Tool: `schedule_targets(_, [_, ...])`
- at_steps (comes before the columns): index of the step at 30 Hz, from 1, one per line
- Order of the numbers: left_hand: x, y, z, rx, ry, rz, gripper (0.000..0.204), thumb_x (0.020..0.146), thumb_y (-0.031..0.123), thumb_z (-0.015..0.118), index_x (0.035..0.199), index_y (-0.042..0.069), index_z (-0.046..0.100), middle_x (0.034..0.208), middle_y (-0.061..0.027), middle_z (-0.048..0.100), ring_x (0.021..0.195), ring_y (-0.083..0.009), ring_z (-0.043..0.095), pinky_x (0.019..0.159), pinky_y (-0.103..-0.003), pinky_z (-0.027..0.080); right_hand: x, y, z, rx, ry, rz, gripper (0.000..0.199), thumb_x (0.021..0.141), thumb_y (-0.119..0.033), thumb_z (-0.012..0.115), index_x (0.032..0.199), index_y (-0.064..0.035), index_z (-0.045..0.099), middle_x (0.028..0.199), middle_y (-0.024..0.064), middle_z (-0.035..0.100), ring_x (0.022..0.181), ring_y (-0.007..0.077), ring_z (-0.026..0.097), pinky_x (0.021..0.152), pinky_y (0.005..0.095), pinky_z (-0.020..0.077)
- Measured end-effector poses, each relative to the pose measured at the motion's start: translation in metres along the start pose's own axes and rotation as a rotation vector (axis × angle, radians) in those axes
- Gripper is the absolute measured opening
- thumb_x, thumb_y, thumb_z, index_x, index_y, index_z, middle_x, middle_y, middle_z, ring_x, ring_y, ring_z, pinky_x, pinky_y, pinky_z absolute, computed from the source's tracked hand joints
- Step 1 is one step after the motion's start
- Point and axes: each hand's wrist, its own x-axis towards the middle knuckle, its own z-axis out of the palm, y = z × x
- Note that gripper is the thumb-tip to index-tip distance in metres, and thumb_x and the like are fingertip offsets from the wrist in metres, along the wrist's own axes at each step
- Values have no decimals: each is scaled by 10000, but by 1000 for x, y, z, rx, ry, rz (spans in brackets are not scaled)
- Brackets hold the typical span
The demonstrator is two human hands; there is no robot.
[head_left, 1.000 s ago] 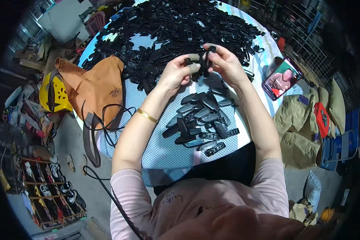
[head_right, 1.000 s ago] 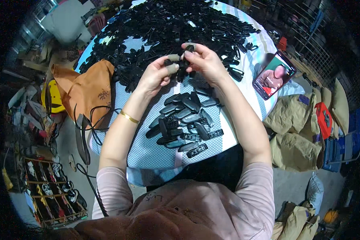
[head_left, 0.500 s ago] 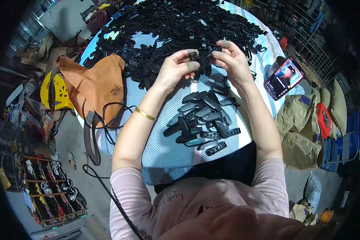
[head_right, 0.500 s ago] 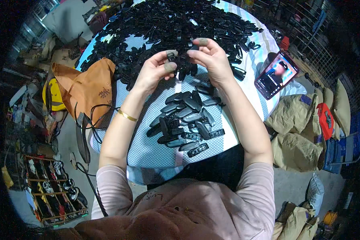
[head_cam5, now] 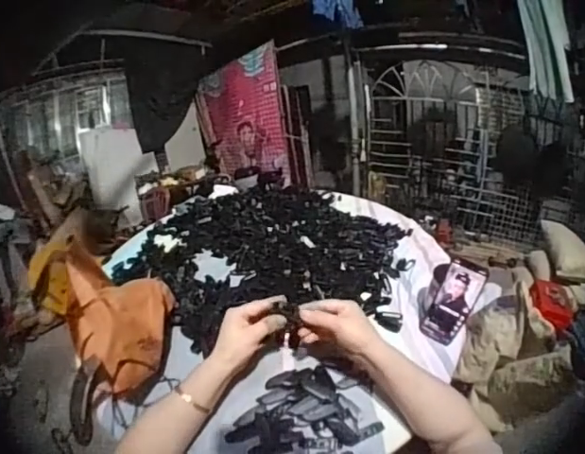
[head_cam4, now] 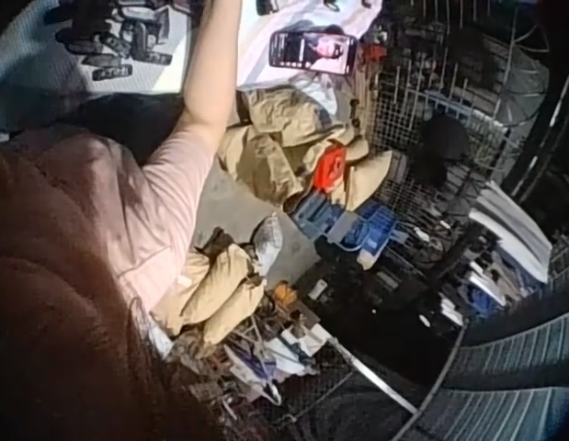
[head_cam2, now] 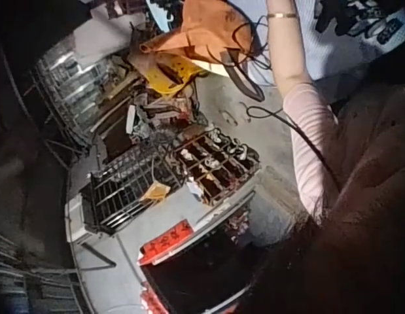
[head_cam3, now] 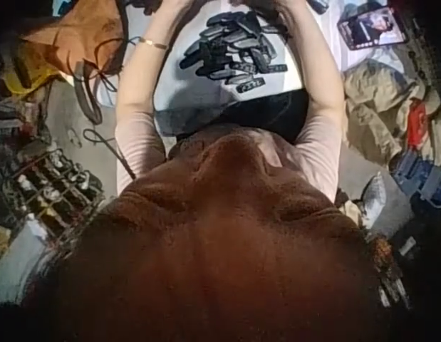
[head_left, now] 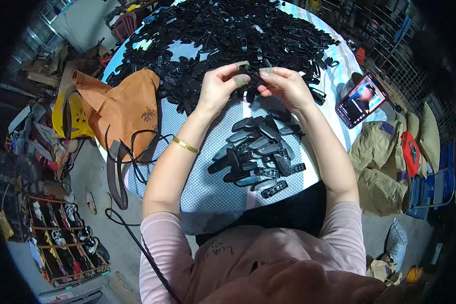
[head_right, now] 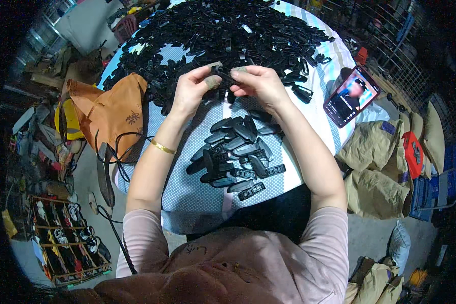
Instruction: Inspecting and sorting black plastic components on a table.
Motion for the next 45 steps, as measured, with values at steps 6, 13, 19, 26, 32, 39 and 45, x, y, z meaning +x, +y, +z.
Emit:
schedule_targets(6, [0,-4,0,-16,-2,6,304,778,85,662,1065,-2,612,932,-21,640,826,-59,556,753,-210,448,-2,6,8,-92,36,-71,173,825,-119,626,935,14,611,791,49,619,670,110,613,581,204,513])
schedule_targets(13, [-1,-4,11,-325,29,-71,275,876,75,535,1134,-15,561,1040,-65,615,927,-120,565,840,-247,446,0,25,16,-473,145,-400,264,793,-174,666,941,25,576,742,45,612,604,76,580,547,214,476])
schedule_targets(19, [-2,3,2,-156,-146,42,224,873,80,525,1053,-29,601,966,-73,633,906,-131,571,833,-259,442,-3,18,11,-579,-137,-215,225,845,-200,607,922,10,597,745,18,613,691,74,579,596,209,460])
schedule_targets(26, [1,3,0,-206,-184,-34,272,871,170,560,1072,-9,597,962,-76,640,902,-135,582,843,-273,441,-6,1,4,-918,-152,-261,242,812,-222,634,815,18,609,622,21,589,636,66,563,574,228,447])
schedule_targets(32, [-18,43,26,363,-648,-106,381,815,166,613,1169,38,556,659,26,523,566,-51,458,563,-215,407,-21,-38,-85,-1723,235,-29,531,599,-324,765,1019,-31,625,932,168,635,884,305,609,761,367,484])
schedule_targets(39, [-20,24,31,256,-678,-136,321,825,157,605,1112,15,586,873,-33,641,774,-69,567,718,-221,466,-1,-16,-101,-1459,98,-4,475,602,-251,714,1023,-58,610,815,94,622,727,218,601,650,323,488])
schedule_targets(45, [-10,1,29,-285,-170,-410,306,899,175,521,1119,-37,509,932,-85,599,772,-148,605,719,-247,517,1,-6,-14,-626,95,-461,401,730,-106,703,1100,-37,564,740,-27,514,672,38,515,558,194,440])
